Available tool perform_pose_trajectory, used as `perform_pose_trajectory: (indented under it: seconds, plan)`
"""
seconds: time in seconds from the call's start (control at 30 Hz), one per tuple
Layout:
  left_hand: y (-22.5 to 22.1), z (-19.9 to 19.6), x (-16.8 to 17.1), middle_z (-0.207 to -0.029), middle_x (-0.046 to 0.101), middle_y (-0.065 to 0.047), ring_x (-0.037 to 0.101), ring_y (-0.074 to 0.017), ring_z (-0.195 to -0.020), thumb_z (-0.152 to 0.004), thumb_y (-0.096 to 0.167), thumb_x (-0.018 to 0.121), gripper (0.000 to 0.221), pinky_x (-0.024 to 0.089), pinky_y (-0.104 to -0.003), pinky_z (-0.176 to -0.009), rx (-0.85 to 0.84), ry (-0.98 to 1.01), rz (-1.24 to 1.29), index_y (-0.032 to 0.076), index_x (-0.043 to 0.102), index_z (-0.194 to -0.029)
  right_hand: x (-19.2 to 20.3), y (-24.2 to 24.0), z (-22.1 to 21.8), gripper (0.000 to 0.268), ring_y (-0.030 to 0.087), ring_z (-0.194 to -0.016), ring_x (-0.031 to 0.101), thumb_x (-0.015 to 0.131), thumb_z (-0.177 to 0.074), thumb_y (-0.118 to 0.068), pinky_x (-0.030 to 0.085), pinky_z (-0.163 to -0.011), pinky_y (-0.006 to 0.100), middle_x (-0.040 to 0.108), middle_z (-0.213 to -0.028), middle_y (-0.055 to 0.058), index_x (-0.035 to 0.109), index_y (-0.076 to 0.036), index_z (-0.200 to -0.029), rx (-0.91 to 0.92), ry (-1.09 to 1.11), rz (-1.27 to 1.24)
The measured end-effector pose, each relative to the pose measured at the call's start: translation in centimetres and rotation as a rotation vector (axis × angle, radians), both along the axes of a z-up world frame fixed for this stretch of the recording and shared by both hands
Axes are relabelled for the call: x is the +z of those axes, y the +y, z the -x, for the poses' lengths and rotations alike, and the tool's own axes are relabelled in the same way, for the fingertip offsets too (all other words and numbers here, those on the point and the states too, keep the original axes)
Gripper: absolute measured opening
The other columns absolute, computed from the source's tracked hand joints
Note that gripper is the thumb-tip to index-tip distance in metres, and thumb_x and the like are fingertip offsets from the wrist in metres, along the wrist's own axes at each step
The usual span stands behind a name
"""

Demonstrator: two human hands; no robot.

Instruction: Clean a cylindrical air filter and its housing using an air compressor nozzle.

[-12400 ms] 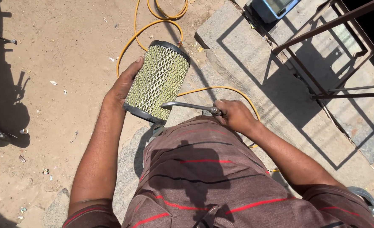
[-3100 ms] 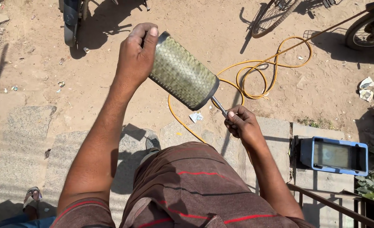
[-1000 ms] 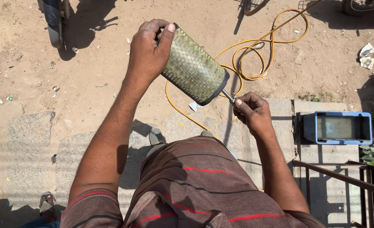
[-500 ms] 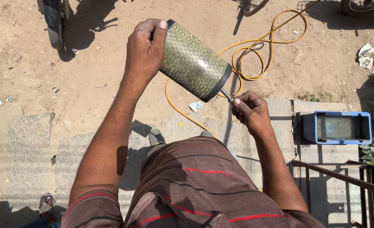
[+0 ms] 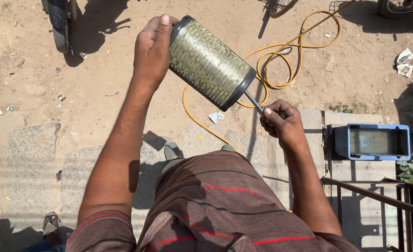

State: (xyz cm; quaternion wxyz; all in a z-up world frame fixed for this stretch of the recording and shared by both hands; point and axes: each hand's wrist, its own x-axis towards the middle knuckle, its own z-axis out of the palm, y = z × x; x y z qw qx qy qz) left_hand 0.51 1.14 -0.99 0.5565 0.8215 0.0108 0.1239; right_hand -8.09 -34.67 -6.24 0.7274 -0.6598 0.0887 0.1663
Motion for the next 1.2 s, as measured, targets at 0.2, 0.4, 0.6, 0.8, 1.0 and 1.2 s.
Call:
perform_pose_trajectory:
  seconds: [0.2, 0.4, 0.6, 0.8, 1.0, 1.2]
  plan:
    - [1.5, -0.3, -2.2, -0.1, 0.065, -0.001, 0.062, -0.0079, -0.096, -0.113, 0.054, 0.041, 0.062, 0.053, -0.025, -0.089, -0.129, -0.14, 0.454, 0.0, 0.068, -0.128, -2.5, -3.5, 0.0, 0.011, 0.008, -0.057, 0.049, 0.068, -0.098, -0.014, 0.031, -0.045, 0.022, 0.056, -0.071, 0.003, 0.061, -0.008, -0.091, 0.086, 0.004, -0.221]
    - [0.6, 0.3, -0.6, -0.091, 0.059, -0.001, 0.055, -0.0089, -0.085, -0.111, 0.055, 0.044, 0.064, 0.047, -0.026, -0.077, -0.107, -0.096, 0.392, -0.002, 0.066, -0.129, -1.5, -3.4, 0.9, 0.012, 0.007, -0.057, 0.047, 0.069, -0.099, -0.013, 0.033, -0.046, 0.022, 0.056, -0.072, 0.001, 0.061, -0.007, -0.092, 0.09, -0.011, -0.076]
    - [-1.8, 0.8, -0.2, -0.109, 0.071, -0.02, 0.069, -0.0272, -0.105, -0.112, 0.056, 0.042, 0.066, 0.056, -0.043, -0.088, -0.12, -0.06, -0.344, -0.002, 0.062, -0.135, -1.5, -0.1, 0.3, 0.01, 0.006, -0.058, 0.05, 0.068, -0.099, -0.014, 0.037, -0.048, 0.022, 0.061, -0.072, 0.001, 0.064, -0.007, -0.093, 0.073, -0.013, 0.067]
    - [-2.6, 1.9, 3.3, -0.089, 0.077, -0.023, 0.078, -0.0266, -0.094, -0.101, 0.06, 0.037, 0.073, 0.06, -0.044, -0.086, -0.058, 0.333, -0.268, 0.005, 0.053, -0.144, -1.7, -4.5, 2.0, 0.007, 0.007, -0.057, 0.052, 0.066, -0.098, -0.012, 0.038, -0.048, 0.022, 0.062, -0.071, 0.002, 0.064, -0.006, -0.093, 0.111, 0.014, 0.069]
    - [-2.1, 1.6, 0.4, -0.113, 0.073, -0.028, 0.073, -0.0313, -0.11, -0.104, 0.067, 0.038, 0.079, 0.06, -0.044, -0.09, -0.169, 0.043, -0.156, 0.0, 0.053, -0.145, -2.1, -3.0, 2.6, 0.01, 0.006, -0.056, 0.048, 0.066, -0.1, -0.013, 0.034, -0.047, 0.022, 0.059, -0.071, 0.002, 0.063, -0.006, -0.094, 0.048, 0.006, 0.002]
    - [-3.3, 1.5, 1.8, -0.112, 0.073, -0.025, 0.072, -0.0326, -0.109, -0.101, 0.062, 0.038, 0.073, 0.055, -0.044, -0.093, -0.159, 0.295, -0.254, 0.004, 0.056, -0.142, -3.4, -2.1, 2.5, 0.01, 0.006, -0.054, 0.047, 0.066, -0.099, -0.013, 0.034, -0.044, 0.022, 0.06, -0.07, 0.002, 0.062, -0.006, -0.093, 0.014, 0.01, -0.022]
